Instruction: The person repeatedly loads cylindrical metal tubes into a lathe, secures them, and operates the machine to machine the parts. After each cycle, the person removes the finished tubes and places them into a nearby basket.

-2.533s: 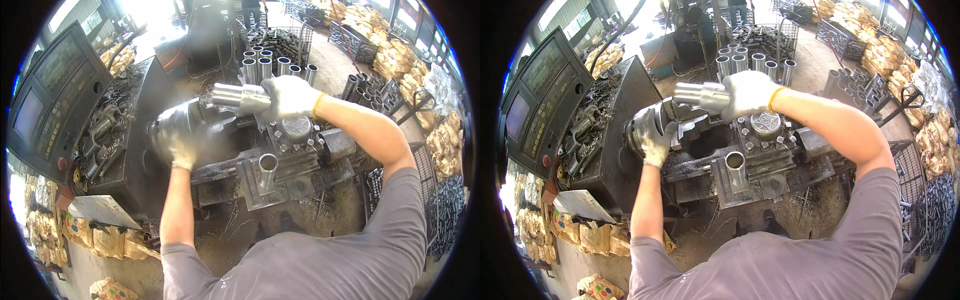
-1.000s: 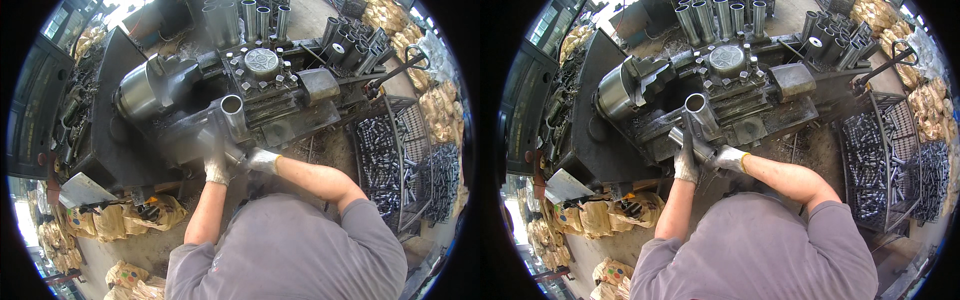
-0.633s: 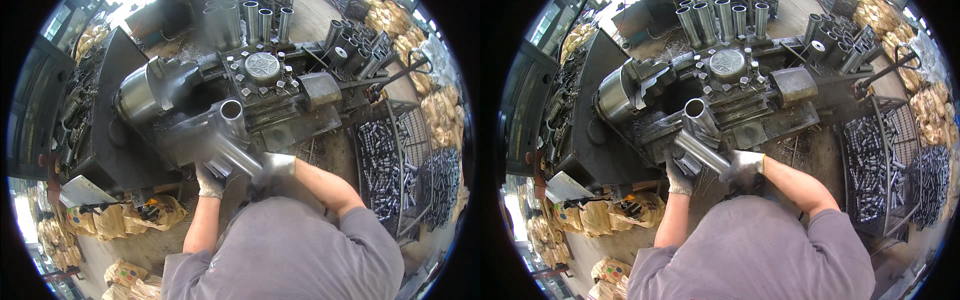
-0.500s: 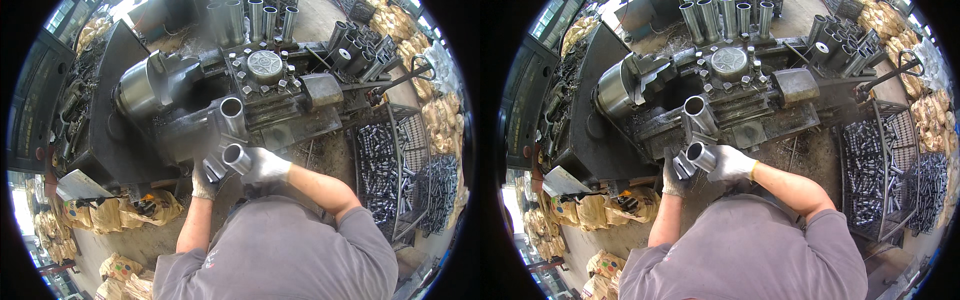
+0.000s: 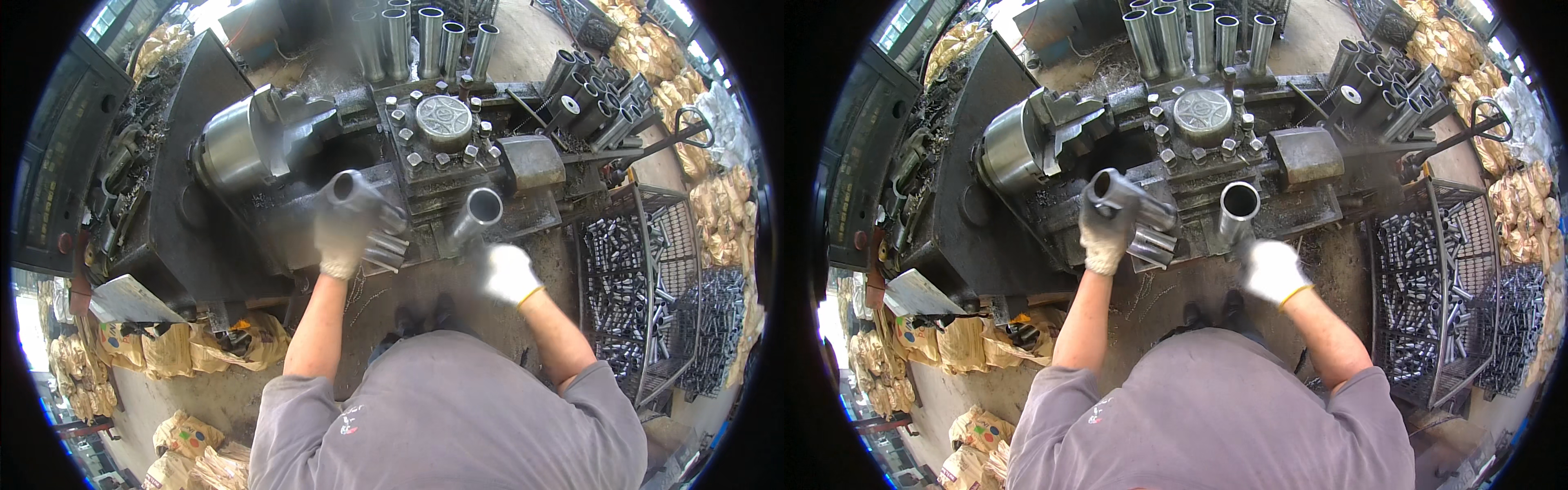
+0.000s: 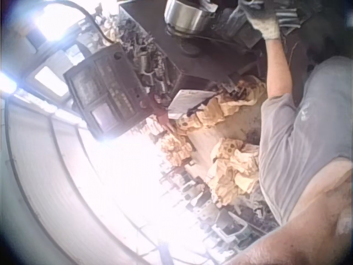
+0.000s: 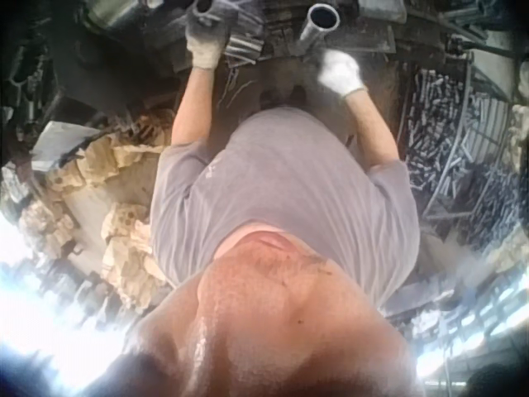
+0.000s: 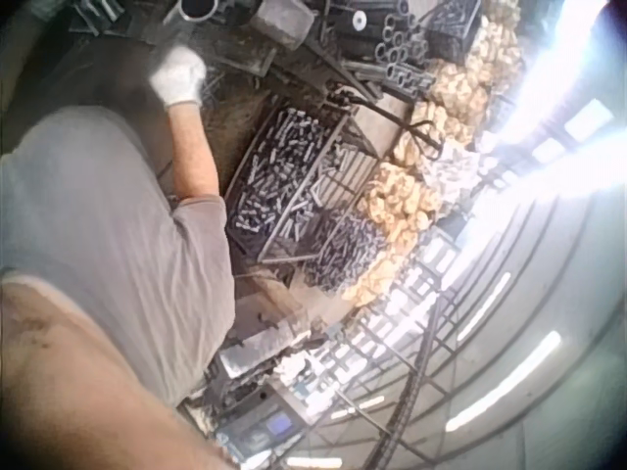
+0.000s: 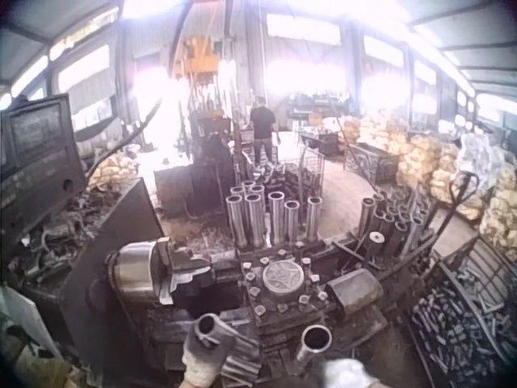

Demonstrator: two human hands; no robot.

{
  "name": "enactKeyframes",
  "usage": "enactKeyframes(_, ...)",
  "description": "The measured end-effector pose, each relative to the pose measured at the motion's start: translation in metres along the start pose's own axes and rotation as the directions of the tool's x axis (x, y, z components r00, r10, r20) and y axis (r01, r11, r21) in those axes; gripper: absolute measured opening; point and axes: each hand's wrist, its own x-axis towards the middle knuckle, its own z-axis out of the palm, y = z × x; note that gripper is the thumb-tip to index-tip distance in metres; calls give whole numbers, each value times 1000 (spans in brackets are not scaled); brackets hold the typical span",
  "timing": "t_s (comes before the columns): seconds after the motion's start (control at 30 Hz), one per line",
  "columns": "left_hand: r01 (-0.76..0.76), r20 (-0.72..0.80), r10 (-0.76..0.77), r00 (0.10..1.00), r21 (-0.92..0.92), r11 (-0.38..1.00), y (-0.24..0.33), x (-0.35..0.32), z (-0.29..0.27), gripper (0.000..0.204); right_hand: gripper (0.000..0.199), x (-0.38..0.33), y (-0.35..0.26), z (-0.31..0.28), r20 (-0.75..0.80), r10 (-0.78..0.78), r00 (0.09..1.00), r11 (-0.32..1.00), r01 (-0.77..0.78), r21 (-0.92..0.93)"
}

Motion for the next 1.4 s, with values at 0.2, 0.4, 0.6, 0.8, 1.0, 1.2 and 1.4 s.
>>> enactKeyframes(0.2,351,294,-323,899,-927,132,-60,-19,-52,63,26,78,-75,114,-185,-366,912,903,300,-307)
enactKeyframes(0.4,340,391,-249,886,-913,-225,-95,-37,-66,79,32,112,-96,52,-216,-236,948,921,289,263)
enactKeyframes(0.6,178,11,-237,972,-696,696,-35,-50,-38,85,68,118,-135,-10,365,-141,920,811,-104,576)
enactKeyframes(0.8,468,466,-64,882,-884,5,10,0,-24,73,69,96,-148,-62,254,39,966,589,-228,776)
enactKeyframes(1.0,361,181,-327,927,-662,657,-104,62,56,40,75,179,-145,-204,-246,-568,786,823,554,-130)
enactKeyframes(1.2,369,-33,-439,898,-487,792,-93,-6,-28,29,51,332,-73,-210,146,-409,901,623,392,-677)
enactKeyframes(1.4,458,-111,-824,556,-786,415,-198,-165,-98,56,57,400,-58,-122,405,-290,867,906,386,-177)
